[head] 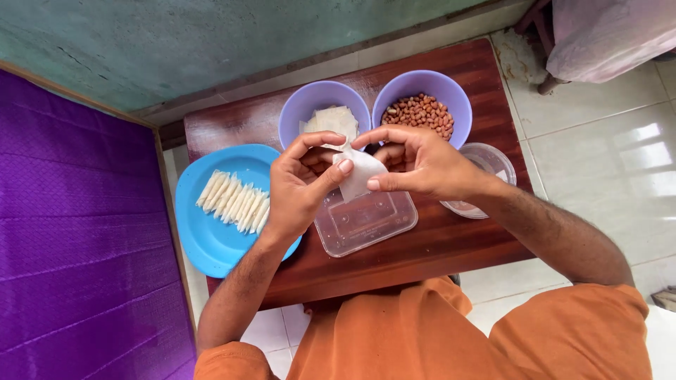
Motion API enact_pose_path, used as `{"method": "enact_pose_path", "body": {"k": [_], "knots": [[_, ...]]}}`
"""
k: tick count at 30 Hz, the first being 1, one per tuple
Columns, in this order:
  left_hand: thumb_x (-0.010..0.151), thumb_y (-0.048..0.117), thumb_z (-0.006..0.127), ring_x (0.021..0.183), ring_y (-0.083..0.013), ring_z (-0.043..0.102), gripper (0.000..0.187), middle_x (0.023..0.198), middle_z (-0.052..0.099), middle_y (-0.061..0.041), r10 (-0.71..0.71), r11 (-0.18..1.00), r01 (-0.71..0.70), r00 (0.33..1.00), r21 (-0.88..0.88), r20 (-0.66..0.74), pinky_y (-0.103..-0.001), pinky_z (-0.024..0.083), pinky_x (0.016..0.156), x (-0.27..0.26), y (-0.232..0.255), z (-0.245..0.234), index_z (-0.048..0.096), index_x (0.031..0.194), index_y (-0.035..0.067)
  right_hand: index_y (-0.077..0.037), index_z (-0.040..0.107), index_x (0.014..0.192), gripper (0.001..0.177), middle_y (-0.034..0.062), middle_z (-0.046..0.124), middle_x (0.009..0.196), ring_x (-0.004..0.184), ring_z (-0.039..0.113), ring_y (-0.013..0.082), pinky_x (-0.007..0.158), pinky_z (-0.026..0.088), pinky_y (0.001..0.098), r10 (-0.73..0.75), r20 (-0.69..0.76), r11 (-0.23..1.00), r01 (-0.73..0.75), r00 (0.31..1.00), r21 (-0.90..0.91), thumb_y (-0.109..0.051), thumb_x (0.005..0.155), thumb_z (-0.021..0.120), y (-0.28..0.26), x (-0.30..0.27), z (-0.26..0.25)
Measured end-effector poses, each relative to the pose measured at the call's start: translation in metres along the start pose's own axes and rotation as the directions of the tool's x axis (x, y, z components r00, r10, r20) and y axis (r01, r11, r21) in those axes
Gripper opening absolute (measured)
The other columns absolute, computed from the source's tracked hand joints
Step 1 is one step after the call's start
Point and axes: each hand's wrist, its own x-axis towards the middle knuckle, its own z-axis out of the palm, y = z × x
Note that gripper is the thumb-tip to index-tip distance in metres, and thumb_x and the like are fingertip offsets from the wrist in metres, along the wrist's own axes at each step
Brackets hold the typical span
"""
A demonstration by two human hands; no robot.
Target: Manually rolling individual peanuts into thin dough wrappers to create snack sticks.
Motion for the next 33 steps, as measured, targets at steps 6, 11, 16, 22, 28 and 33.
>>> {"method": "enact_pose_path", "body": {"k": [6,11,16,22,28,33], "knots": [[0.088,-0.007,0.077,0.079,-0.0118,0.067,0.015,0.091,0.073,-0.013,0.075,0.991,-0.067,0.995,0.119,-0.064,-0.030,0.061,0.072,-0.049,-0.033,0.000,0.079,0.102,0.000,-0.002,0.060,0.137,0.053,0.0056,0.074,0.090,0.083,0.071,0.0080,0.077,0.061,0.0224,0.069,-0.071,0.998,-0.068,0.995,0.009,-0.003,0.087,0.077,0.024,-0.017,-0.001],[0.087,-0.004,0.080,0.085,-0.0129,0.069,0.024,0.103,0.073,-0.014,0.025,0.988,-0.012,0.996,0.156,-0.086,-0.027,0.061,0.076,-0.088,-0.069,0.002,0.078,0.111,-0.001,-0.002,0.062,0.135,0.046,0.0066,0.073,0.087,0.077,0.072,0.0100,0.070,0.063,0.0244,0.111,-0.109,0.993,-0.105,0.988,0.060,-0.004,0.091,0.074,0.062,-0.030,0.004],[0.087,0.000,0.081,0.089,-0.0147,0.069,0.036,0.114,0.072,-0.015,0.007,0.977,0.022,0.991,0.213,-0.135,-0.030,0.061,0.079,-0.110,-0.091,0.005,0.075,0.123,-0.001,0.000,0.061,0.136,0.047,0.0112,0.073,0.089,0.078,0.074,0.0149,0.072,0.065,0.0306,0.151,-0.159,0.981,-0.128,0.976,0.144,-0.005,0.091,0.074,0.101,-0.039,0.012],[0.087,0.005,0.082,0.083,-0.0194,0.072,0.040,0.113,0.073,-0.014,0.147,0.873,-0.039,0.971,0.486,-0.187,-0.032,0.062,0.073,-0.118,-0.085,0.012,0.074,0.127,0.004,-0.003,0.058,0.140,0.059,0.0092,0.072,0.093,0.079,0.074,0.0111,0.073,0.065,0.0244,0.053,-0.234,0.998,-0.059,0.971,-0.020,0.001,0.085,0.078,0.103,-0.042,0.020],[0.090,0.017,0.080,0.072,-0.0223,0.061,0.031,0.093,0.061,-0.007,0.281,0.563,-0.124,0.958,0.817,-0.048,-0.034,0.055,0.067,-0.123,-0.086,0.003,0.076,0.120,0.009,-0.005,0.070,0.125,0.033,0.0144,0.075,0.104,0.092,0.075,0.0305,0.077,0.062,0.0372,-0.507,-0.060,0.458,0.210,0.860,-0.864,-0.015,0.094,0.076,0.124,-0.043,0.015],[0.089,0.008,0.076,0.120,-0.0267,0.062,0.022,0.123,0.069,-0.004,0.333,0.128,-0.376,0.888,0.918,0.318,-0.038,0.046,0.097,-0.110,-0.091,-0.014,0.075,0.109,0.017,-0.020,0.069,0.110,0.016,0.0063,0.065,0.115,0.109,0.059,0.0293,0.079,0.047,0.0403,-0.424,0.251,0.095,0.318,0.870,-0.943,-0.031,0.098,0.065,0.146,-0.046,0.019]]}}
